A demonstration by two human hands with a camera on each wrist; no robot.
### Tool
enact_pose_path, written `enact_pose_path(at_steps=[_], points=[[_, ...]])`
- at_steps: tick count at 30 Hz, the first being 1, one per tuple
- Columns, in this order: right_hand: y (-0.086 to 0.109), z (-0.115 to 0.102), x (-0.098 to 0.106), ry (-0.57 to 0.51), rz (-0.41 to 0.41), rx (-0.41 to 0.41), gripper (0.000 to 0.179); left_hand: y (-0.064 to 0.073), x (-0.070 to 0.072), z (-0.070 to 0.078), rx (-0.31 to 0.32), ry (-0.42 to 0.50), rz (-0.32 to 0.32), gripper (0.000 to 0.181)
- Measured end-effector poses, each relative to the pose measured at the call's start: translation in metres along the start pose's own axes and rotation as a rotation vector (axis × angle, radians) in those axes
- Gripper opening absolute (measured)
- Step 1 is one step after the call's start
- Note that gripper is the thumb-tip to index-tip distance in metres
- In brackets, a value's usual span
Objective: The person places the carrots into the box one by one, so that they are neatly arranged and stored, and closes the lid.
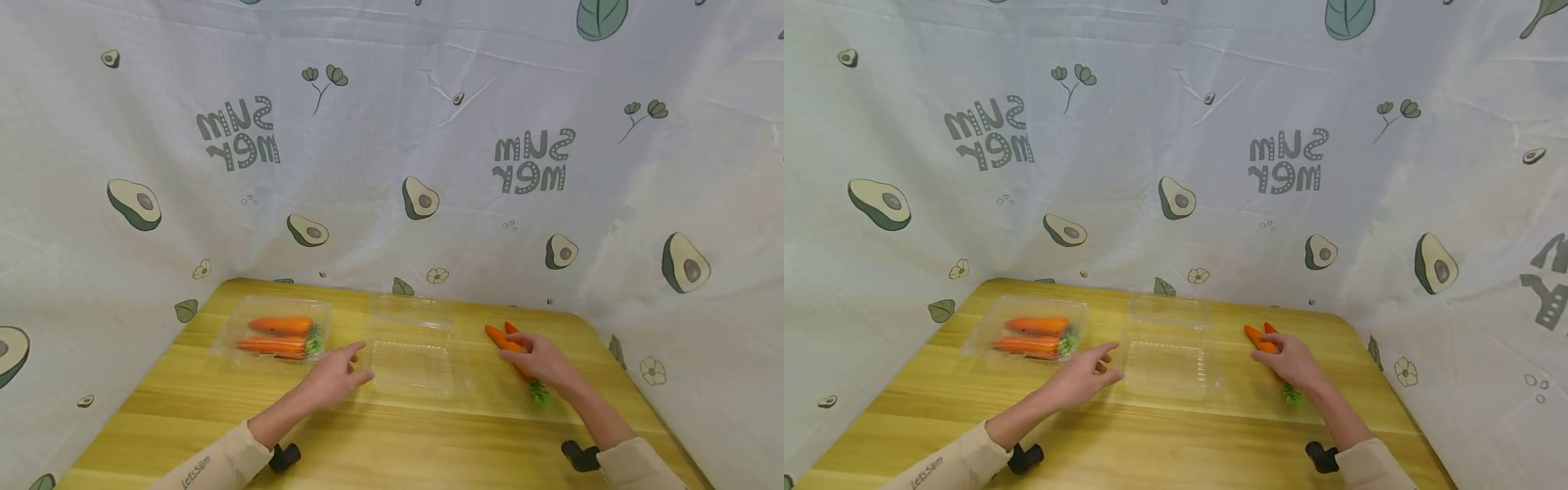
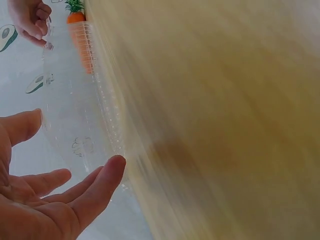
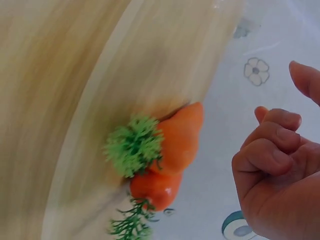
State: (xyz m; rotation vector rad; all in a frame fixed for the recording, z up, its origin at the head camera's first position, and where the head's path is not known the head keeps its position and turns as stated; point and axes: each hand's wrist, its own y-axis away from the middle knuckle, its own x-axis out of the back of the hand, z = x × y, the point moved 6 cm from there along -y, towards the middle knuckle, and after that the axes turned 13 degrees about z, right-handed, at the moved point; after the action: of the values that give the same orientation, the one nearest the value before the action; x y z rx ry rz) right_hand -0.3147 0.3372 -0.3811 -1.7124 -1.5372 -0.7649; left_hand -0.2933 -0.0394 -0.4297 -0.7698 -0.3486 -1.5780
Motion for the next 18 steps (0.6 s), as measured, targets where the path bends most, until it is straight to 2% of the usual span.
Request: enact_pose_path(at_steps=[6,18], points=[[-0.002,0.017,0.005,0.059,0.048,0.034,0.071,0.000,0.000,0.001,-0.018,0.011,-0.006,0.063],[-0.006,0.045,0.009,0.125,0.076,-0.053,0.058,-0.002,-0.001,-0.001,-0.013,0.019,-0.031,0.063]])
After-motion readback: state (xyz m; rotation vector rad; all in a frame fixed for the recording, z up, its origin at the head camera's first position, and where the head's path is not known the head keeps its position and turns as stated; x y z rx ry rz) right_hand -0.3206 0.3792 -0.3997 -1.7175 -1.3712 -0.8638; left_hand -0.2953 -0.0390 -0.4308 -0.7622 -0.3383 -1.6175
